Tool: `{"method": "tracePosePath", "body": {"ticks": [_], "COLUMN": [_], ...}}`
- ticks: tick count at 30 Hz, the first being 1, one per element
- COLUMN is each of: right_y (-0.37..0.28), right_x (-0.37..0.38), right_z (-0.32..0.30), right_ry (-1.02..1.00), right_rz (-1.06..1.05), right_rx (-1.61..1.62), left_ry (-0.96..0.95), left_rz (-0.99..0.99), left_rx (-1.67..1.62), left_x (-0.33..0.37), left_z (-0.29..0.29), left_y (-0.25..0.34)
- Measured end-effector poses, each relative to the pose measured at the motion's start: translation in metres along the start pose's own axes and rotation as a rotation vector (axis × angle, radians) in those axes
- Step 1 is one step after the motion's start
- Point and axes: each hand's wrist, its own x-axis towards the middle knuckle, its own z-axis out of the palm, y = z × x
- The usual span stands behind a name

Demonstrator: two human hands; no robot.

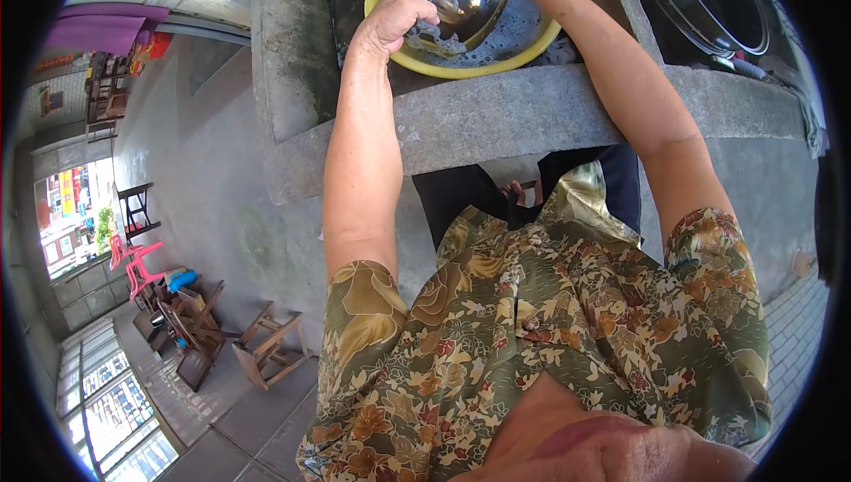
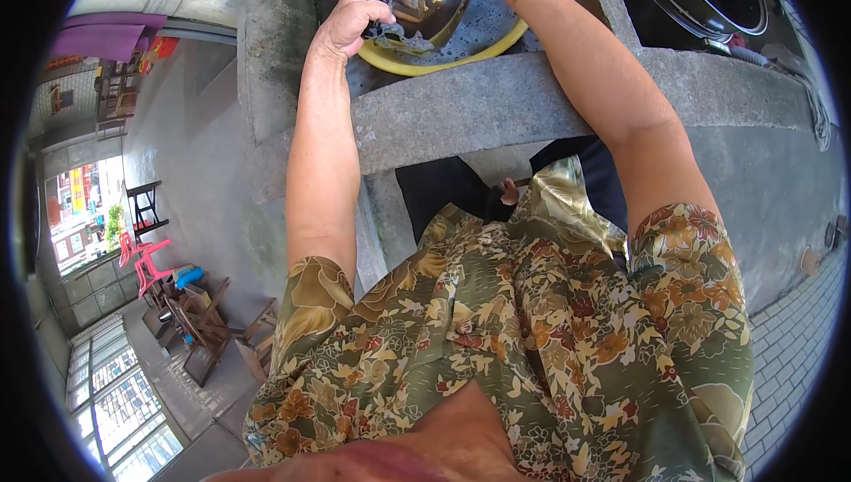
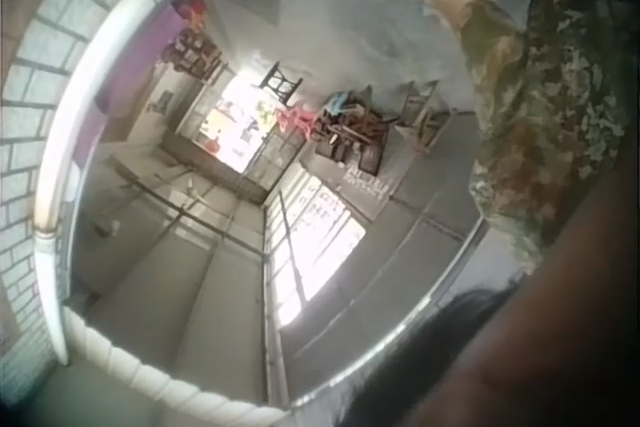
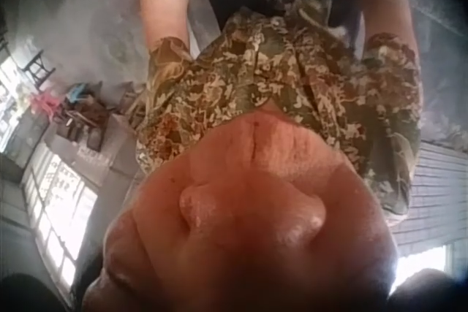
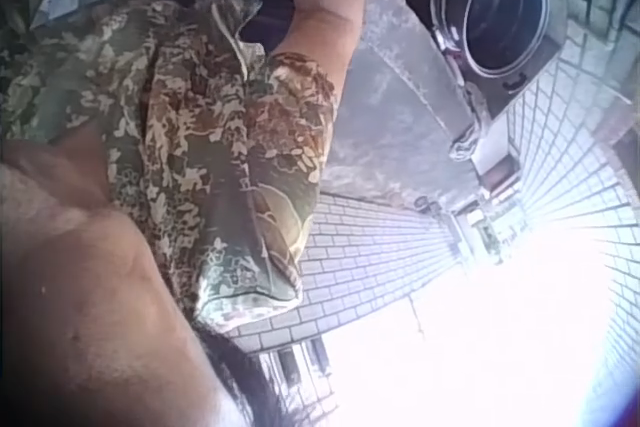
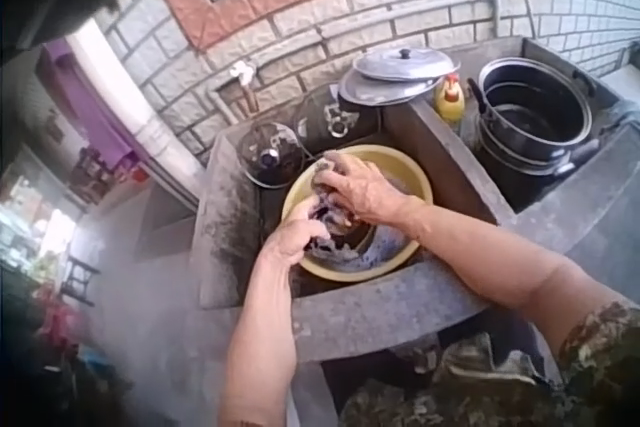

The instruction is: Washing metal lids and pots in a yellow basin at an outdoor concrete sink.

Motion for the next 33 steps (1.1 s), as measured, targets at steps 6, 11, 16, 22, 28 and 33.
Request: {"method": "tracePosePath", "body": {"ticks": [6,11,16,22,28,33], "right_y": [0.075,0.038,0.045,0.101,0.013,0.081], "right_x": [0.006,-0.004,0.002,-0.009,-0.002,-0.003], "right_z": [-0.017,-0.013,-0.004,-0.029,-0.014,-0.036], "right_ry": [0.046,-0.15,-0.202,-0.225,-0.364,-0.264], "right_rz": [0.016,-0.093,0.014,0.274,-0.046,0.281], "right_rx": [0.144,0.145,0.008,0.583,0.038,0.292], "left_ry": [-0.099,-0.153,-0.105,-0.176,-0.131,-0.09], "left_rz": [-0.02,-0.046,-0.021,-0.096,-0.133,-0.11], "left_rx": [0.092,0.067,0.083,0.069,0.056,0.04], "left_x": [0.003,0.009,0.007,0.006,0.0,0.013], "left_z": [-0.004,-0.011,-0.011,-0.012,-0.018,-0.019], "left_y": [0.0,-0.012,-0.01,-0.005,-0.006,-0.018]}}
